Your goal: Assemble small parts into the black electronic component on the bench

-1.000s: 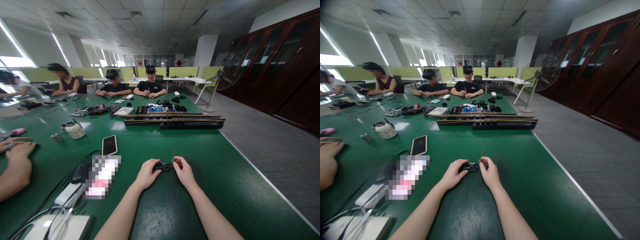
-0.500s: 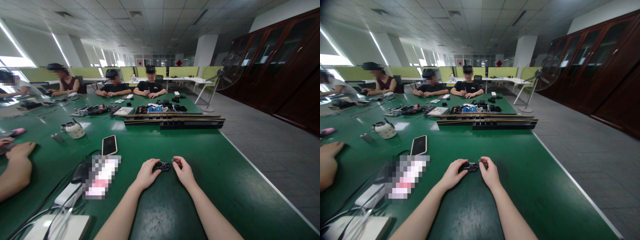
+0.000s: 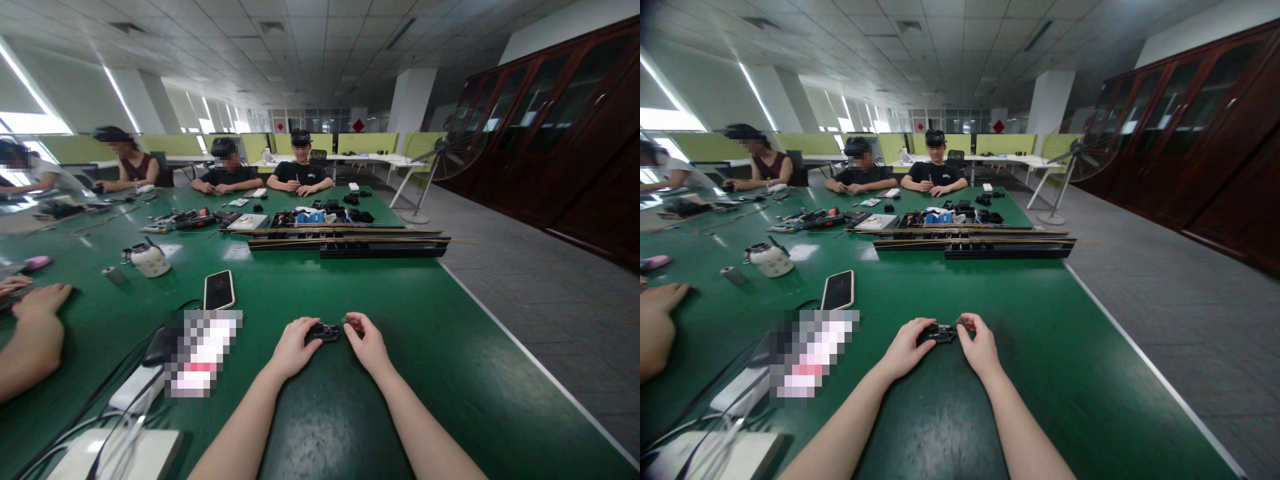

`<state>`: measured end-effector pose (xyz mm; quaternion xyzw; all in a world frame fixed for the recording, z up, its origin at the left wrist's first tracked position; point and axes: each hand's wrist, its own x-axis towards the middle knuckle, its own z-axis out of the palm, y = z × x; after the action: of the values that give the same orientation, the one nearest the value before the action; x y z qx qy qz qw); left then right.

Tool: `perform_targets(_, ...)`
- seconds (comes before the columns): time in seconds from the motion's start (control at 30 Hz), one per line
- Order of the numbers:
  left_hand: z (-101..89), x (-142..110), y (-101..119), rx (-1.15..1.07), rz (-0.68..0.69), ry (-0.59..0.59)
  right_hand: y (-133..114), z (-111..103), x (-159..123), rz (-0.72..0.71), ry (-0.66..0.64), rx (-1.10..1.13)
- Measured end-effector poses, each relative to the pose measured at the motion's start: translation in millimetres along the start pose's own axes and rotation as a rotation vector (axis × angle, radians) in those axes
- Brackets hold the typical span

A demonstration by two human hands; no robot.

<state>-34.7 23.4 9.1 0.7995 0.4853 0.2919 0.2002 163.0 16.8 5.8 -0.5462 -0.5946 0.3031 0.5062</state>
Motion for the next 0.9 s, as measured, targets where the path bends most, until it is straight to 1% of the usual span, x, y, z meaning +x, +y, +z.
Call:
perform_targets(0.37,0.0,0.0,0.0,0.000,-0.007,0.001,4.3,0.9,1.2,0.004,-0.014,0.002)
perform_targets(0.53,-0.5,0.3,1.1,0.002,-0.009,-0.005,5.4,0.4,0.5,-0.015,-0.054,-0.025)
perform_targets(0.77,0.3,1.1,0.2,0.006,-0.016,-0.011,-0.9,-0.9,-0.4,-0.097,-0.120,-0.077)
perform_targets(0.9,1.8,1.4,-2.2,0.009,-0.013,-0.011,-4.1,-0.3,-1.2,-0.181,-0.208,-0.166)
